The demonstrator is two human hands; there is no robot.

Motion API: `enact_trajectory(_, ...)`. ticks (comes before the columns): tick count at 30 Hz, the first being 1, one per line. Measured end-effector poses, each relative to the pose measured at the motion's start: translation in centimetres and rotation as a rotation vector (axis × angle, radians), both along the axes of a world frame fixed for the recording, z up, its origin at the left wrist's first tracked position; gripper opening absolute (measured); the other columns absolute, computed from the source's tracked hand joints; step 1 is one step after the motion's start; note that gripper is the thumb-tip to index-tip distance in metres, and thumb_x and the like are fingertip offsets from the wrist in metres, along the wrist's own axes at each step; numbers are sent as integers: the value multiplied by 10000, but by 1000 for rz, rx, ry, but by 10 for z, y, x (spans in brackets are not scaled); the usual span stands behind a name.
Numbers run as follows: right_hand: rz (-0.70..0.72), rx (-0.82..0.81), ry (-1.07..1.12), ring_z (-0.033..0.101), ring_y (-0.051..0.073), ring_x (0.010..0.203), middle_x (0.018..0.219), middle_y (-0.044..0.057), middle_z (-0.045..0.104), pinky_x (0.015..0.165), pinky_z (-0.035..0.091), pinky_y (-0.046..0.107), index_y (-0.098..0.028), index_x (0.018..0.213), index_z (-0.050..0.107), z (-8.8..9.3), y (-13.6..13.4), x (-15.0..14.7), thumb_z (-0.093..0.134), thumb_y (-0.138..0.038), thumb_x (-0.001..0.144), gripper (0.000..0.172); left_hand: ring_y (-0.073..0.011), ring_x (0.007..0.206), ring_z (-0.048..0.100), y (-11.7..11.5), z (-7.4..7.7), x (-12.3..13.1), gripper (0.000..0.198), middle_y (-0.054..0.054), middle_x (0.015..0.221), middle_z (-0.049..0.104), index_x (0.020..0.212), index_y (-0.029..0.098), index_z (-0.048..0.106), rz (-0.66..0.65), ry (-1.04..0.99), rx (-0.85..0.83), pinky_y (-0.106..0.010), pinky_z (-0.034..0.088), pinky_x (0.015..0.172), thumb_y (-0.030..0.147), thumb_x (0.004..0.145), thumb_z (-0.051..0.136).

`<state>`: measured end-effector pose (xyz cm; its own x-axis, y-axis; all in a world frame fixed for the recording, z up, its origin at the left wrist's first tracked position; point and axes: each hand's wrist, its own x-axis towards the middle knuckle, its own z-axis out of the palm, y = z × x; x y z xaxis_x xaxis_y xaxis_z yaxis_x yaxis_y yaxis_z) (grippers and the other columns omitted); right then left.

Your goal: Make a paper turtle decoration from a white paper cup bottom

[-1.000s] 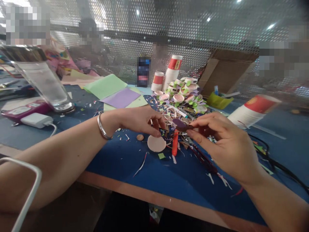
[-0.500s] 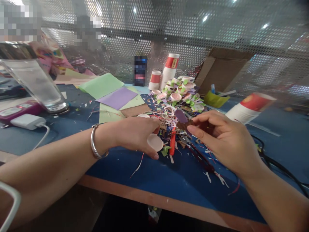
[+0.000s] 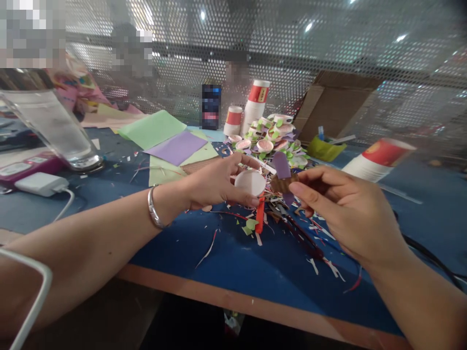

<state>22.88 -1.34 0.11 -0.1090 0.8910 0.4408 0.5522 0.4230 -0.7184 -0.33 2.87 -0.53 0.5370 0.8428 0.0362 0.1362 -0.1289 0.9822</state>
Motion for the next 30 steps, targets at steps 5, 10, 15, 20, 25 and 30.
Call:
enact_trajectory(5, 60, -148, 177, 519, 114, 513, 629, -26, 606, 469, 433, 256, -258, 856, 721, 0, 1, 0, 764, -418, 821, 169, -111, 761, 620, -11, 2, 12, 512, 8, 855, 643, 1088, 172, 565, 5, -172, -185, -263, 526, 701, 31, 651, 792)
enact_trajectory(10, 90, -255, 280, 513, 112, 546, 710, 1, 620, 462, 437, 247, -238, 831, 746, -2, 4, 0, 794, -422, 790, 195, -122, 781, 661, -16, 5, 19, 388, -36, 889, 672, 1029, 149, 564, 83, -270, -330, -301, 552, 770, -17, 717, 725)
enact_trajectory(15, 121, -304, 314, 503, 87, 555, 723, -11, 607, 473, 423, 212, -226, 839, 747, -5, 6, 1, 806, -429, 780, 219, -151, 793, 681, -17, 7, 22, 106, -70, 862, 674, 916, 145, 533, 126, -303, -406, -374, 578, 818, 45, 888, 553)
enact_trajectory(20, 118, -326, 287, 503, 81, 566, 751, -2, 630, 487, 402, 210, -218, 844, 753, -7, 6, -2, 796, -434, 794, 226, -148, 761, 660, -20, 6, 27, 87, -36, 830, 645, 889, 184, 479, 222, -285, -429, -356, 573, 751, 143, 961, 505)
enact_trajectory(25, 93, -305, 233, 497, 75, 539, 722, -3, 646, 481, 398, 207, -210, 811, 747, -6, 5, -5, 784, -440, 804, 233, -149, 732, 677, -28, 7, 33, 101, -44, 855, 646, 911, 195, 429, 243, -413, -481, -373, 565, 797, 126, 970, 474)
enact_trajectory(30, 87, -310, 236, 486, 74, 474, 616, -36, 608, 440, 406, 197, -211, 842, 729, -5, 5, -7, 829, -418, 751, 248, -136, 662, 663, -36, 7, 38, 229, -30, 806, 651, 992, 201, 390, 189, -501, -518, -358, 545, 798, 10, 901, 478)
